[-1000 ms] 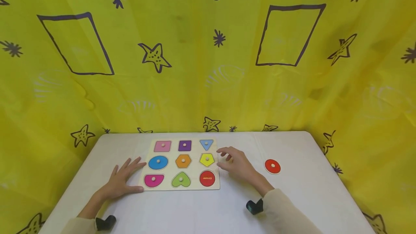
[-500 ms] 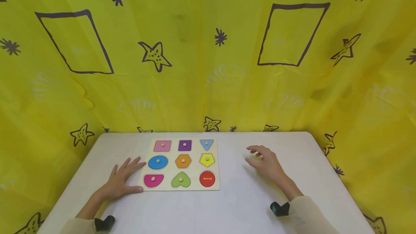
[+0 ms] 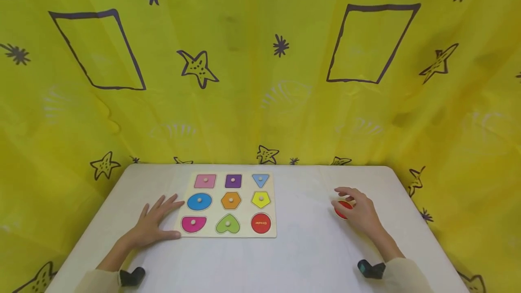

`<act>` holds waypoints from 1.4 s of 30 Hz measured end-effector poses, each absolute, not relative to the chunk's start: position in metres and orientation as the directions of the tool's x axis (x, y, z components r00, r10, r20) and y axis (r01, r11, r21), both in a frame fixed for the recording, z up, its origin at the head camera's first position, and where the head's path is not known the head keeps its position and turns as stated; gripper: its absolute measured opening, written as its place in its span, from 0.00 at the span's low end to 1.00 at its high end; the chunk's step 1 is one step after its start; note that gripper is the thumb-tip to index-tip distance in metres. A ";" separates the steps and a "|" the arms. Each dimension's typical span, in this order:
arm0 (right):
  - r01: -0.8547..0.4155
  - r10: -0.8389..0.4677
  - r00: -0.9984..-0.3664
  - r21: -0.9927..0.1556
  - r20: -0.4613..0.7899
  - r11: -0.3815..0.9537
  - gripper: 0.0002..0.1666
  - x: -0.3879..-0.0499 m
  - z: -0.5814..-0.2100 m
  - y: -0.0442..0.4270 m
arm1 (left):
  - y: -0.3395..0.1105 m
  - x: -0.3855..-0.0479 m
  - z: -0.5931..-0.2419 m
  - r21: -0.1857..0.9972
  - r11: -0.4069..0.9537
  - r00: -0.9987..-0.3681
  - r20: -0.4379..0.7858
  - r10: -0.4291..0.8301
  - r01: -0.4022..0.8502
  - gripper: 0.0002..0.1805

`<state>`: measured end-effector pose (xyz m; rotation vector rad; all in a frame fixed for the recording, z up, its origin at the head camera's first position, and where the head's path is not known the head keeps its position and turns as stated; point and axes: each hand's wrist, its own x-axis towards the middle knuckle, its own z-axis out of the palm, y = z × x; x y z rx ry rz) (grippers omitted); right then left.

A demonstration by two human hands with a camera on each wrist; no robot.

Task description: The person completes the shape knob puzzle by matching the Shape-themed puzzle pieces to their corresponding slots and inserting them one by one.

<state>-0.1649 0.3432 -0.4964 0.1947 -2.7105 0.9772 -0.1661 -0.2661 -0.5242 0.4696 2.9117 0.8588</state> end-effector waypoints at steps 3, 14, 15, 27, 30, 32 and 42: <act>-0.168 -0.014 -0.969 -0.619 0.245 0.767 0.25 -0.162 -0.498 0.352 | -0.265 -0.167 -0.524 0.538 0.799 -0.951 0.016 0.308 0.268 0.51; -0.071 0.009 -0.993 -0.643 0.120 0.763 0.29 -0.153 -0.511 0.371 | -0.263 -0.167 -0.525 0.554 0.779 -0.947 0.054 0.318 0.293 0.50; -0.065 0.008 -0.994 -0.642 0.110 0.764 0.29 -0.152 -0.512 0.371 | -0.263 -0.167 -0.526 0.559 0.773 -0.946 0.066 0.318 0.299 0.50; -0.057 -0.011 -0.997 -0.638 0.075 0.768 0.26 -0.152 -0.516 0.371 | -0.263 -0.165 -0.522 0.552 0.787 -0.950 0.029 0.311 0.275 0.51; -0.073 -0.009 -0.994 -0.622 0.106 0.779 0.22 -0.152 -0.518 0.370 | -0.263 -0.165 -0.521 0.543 0.794 -0.950 0.020 0.311 0.271 0.51; -0.083 -0.005 -0.992 -0.610 0.128 0.788 0.20 -0.153 -0.519 0.370 | -0.263 -0.165 -0.522 0.542 0.794 -0.950 0.023 0.312 0.274 0.51; -0.102 0.011 -0.984 -0.605 0.180 0.790 0.14 -0.152 -0.522 0.370 | -0.265 -0.165 -0.523 0.542 0.793 -0.950 0.028 0.312 0.277 0.51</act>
